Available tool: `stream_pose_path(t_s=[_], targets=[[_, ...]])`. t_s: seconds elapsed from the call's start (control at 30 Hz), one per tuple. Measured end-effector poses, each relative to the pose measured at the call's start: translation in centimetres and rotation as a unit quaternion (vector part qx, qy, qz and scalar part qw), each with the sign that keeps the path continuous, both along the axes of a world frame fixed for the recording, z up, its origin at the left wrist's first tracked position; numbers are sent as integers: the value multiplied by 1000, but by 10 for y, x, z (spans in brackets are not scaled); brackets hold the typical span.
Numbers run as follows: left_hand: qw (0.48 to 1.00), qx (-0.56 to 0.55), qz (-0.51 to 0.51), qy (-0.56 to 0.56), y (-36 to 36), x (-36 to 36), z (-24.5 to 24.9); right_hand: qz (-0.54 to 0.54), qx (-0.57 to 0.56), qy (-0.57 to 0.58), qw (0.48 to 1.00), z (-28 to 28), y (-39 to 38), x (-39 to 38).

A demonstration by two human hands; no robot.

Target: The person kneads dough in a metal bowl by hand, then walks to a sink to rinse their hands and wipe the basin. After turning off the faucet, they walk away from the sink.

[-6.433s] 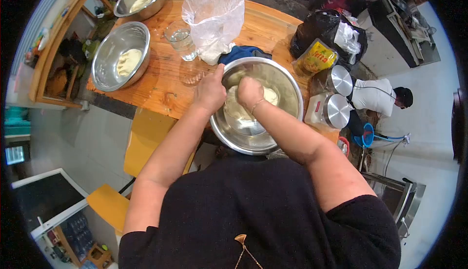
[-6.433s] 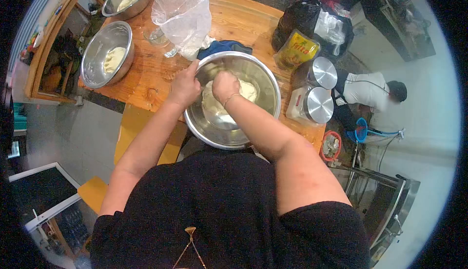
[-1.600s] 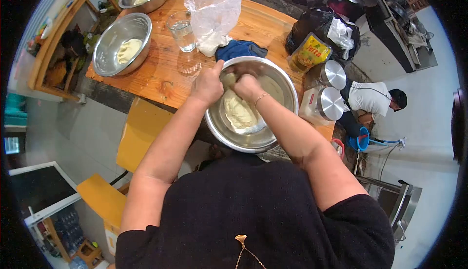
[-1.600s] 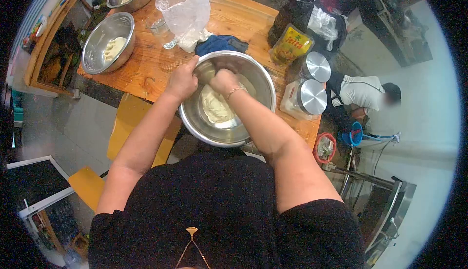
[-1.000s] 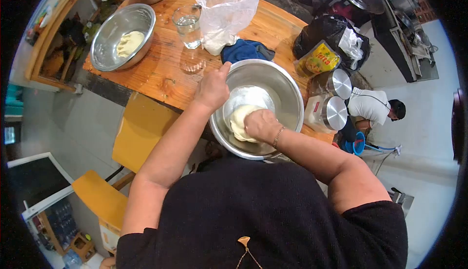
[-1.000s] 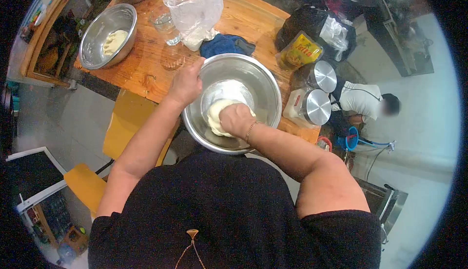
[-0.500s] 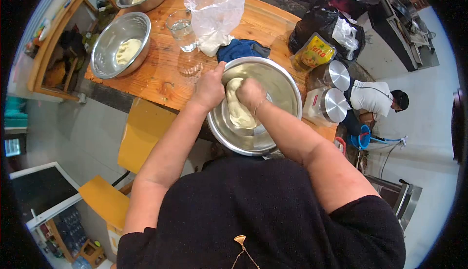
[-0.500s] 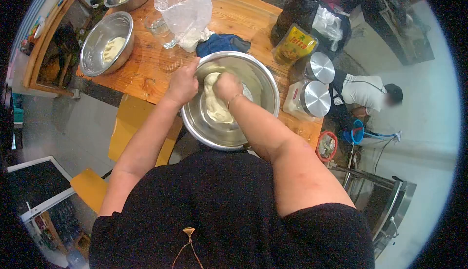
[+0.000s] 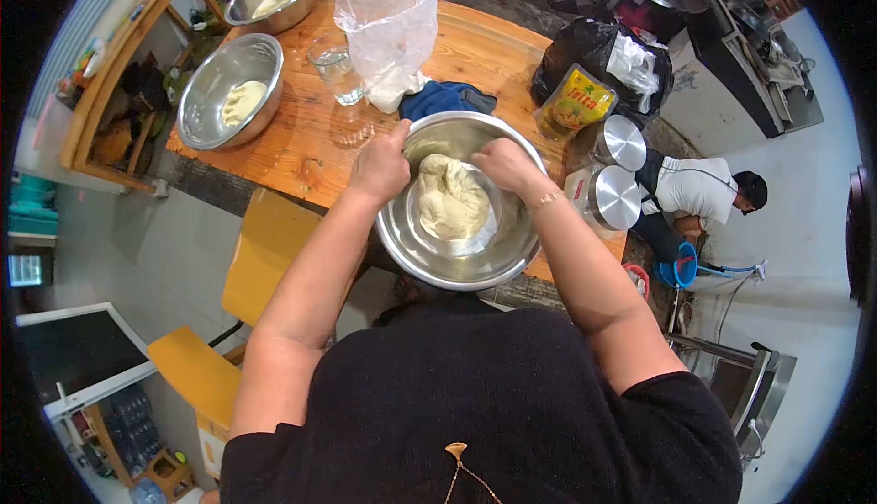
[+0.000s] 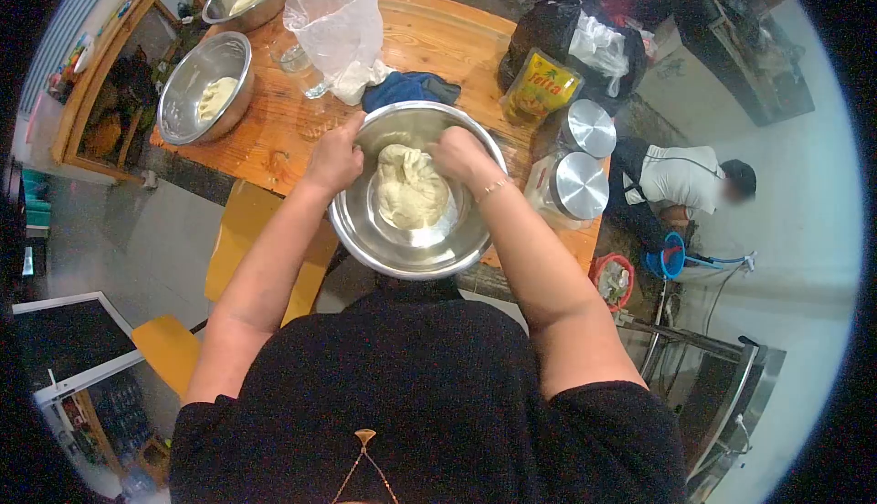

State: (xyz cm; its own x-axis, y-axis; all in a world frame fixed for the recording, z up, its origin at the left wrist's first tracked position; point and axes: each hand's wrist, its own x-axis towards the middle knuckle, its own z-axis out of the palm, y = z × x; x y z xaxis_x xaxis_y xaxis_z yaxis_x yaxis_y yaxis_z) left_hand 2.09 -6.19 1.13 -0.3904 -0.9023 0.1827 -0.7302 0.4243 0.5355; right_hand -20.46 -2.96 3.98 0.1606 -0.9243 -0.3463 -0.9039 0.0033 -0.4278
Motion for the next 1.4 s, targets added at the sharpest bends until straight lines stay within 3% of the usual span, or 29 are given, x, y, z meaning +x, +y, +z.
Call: stream_pose_path(t_s=[0.03, 0.07, 0.13, 0.17, 0.27, 0.37, 0.47, 0.6, 0.67, 0.8, 1.13, 1.4], targets=[[1000, 5, -2, 2, 0, 0, 0, -101, 40, -76, 991, -22, -9, 1], [1000, 9, -1, 4, 0, -1, -1, 38, -37, -58, 997, -43, -17, 5], [1000, 9, 1, -1, -1, -1, 2, -65, 18, -103, 992, -55, -30, 35], [1000, 9, -2, -6, 0, -1, 3, -60, 19, -104, 993, -60, -31, 47], [1000, 9, 22, -2, 4, -3, 4, -31, -12, -68, 997, -66, -28, 64], [1000, 10, 18, -9, 3, -1, 3, 138, -92, 51, 985, -5, 15, 71], [1000, 14, 20, 11, 6, -2, 7, 245, -115, 113, 956, 18, 54, 45], [998, -15, 22, 51, 8, -2, 0, 279, -88, 154, 944, 28, 78, 13], [999, 9, 39, 35, 11, -3, 4, 274, 41, 192, 942, 22, 80, 13], [998, 11, 48, 34, 10, -4, 4, 283, 37, 172, 943, 0, 64, 22], [997, 55, 52, 35, 10, -3, 1, 182, -10, 90, 979, -31, 12, 37], [997, 27, 64, 36, 8, -5, 5, 14, -44, 54, 997, -43, -20, 47]])
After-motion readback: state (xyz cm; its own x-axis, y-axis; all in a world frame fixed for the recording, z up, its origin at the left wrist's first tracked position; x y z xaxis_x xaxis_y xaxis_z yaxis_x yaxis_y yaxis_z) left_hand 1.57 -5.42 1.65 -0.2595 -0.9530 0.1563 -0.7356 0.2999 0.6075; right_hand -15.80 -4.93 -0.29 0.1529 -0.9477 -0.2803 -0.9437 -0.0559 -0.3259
